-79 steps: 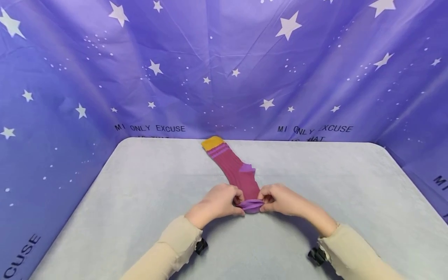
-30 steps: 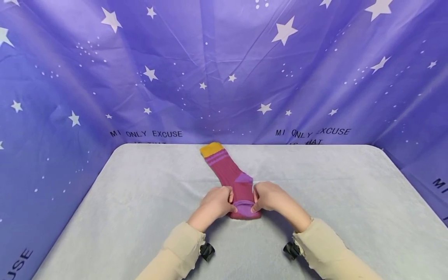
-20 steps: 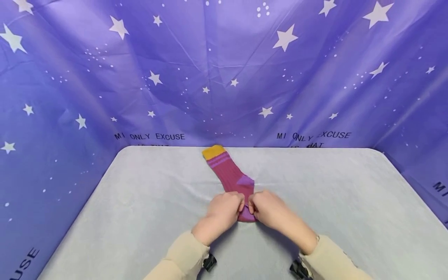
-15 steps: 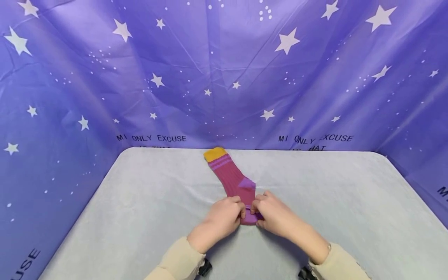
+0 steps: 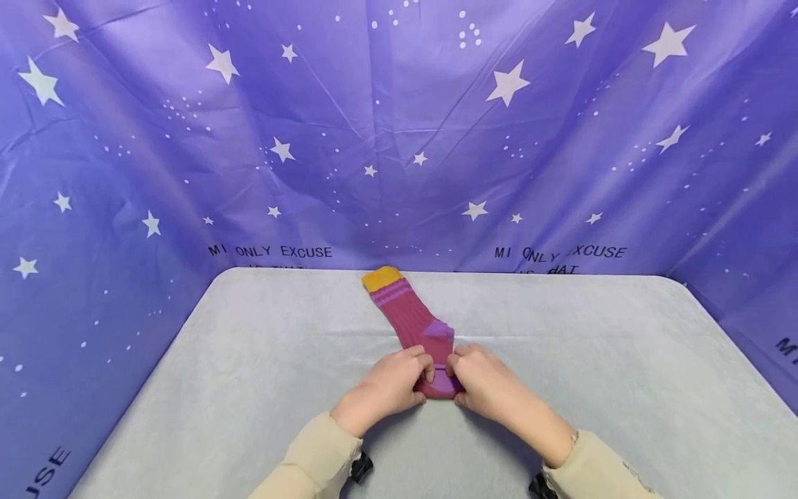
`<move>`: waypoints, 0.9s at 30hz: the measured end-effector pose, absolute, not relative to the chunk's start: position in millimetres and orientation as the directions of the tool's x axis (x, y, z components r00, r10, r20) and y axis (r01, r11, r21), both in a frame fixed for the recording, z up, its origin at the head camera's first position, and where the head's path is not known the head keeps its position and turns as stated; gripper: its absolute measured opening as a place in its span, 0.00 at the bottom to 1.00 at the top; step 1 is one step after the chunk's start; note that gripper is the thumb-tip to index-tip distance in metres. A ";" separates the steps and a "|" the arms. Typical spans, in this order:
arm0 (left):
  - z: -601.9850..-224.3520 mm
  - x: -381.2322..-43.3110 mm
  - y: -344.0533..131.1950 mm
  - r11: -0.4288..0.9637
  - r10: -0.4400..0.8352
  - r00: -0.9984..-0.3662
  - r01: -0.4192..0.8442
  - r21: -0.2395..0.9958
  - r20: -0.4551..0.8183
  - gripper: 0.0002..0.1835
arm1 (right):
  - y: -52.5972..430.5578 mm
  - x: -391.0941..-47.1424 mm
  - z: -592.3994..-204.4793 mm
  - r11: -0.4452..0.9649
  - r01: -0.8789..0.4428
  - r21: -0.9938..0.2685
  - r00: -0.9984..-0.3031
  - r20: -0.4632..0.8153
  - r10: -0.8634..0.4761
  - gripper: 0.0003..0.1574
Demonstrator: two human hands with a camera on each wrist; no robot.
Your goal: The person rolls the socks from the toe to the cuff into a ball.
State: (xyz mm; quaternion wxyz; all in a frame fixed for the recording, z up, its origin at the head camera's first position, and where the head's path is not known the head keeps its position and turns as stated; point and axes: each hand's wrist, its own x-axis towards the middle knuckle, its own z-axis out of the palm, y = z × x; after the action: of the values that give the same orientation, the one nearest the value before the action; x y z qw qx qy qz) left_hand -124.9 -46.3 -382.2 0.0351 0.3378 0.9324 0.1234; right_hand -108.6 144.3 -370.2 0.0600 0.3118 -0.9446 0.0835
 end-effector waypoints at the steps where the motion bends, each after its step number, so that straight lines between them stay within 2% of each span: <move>1: -382.2 -125.9 -47.0 0.740 0.633 -0.774 0.614 0.273 0.025 0.12 | 144.6 -109.4 -369.9 0.789 -0.604 -0.117 -0.794 0.173 -0.582 0.23; 8: -385.9 -130.3 -54.5 0.730 0.598 -0.797 0.587 0.351 0.089 0.06 | 147.4 -111.3 -371.1 0.758 -0.635 -0.151 -0.771 0.197 -0.606 0.23; 11: -387.4 -130.6 -57.5 0.721 0.589 -0.801 0.581 0.376 0.108 0.06 | 148.6 -113.2 -372.4 0.752 -0.632 -0.186 -0.774 0.201 -0.601 0.19; 15: -388.8 -130.9 -62.8 0.703 0.579 -0.809 0.559 0.441 0.103 0.06 | 151.0 -115.3 -373.6 0.743 -0.602 -0.293 -0.798 0.191 -0.571 0.11; 20: -387.6 -129.2 -71.6 0.647 0.583 -0.805 0.543 0.535 0.111 0.06 | 153.8 -111.8 -371.9 0.703 -0.569 -0.428 -0.817 0.197 -0.542 0.09; 27: -381.7 -119.7 -85.5 0.563 0.543 -0.834 0.447 0.695 0.097 0.06 | 153.7 -103.0 -367.6 0.649 -0.509 -0.566 -0.841 0.166 -0.514 0.06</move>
State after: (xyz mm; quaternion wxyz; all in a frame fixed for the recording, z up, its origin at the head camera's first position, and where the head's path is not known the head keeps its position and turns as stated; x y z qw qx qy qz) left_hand -119.7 -85.5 -381.7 0.0641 0.2806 0.8817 0.3738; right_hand -103.0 153.7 -367.6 -0.0045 0.2816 -0.9080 0.3101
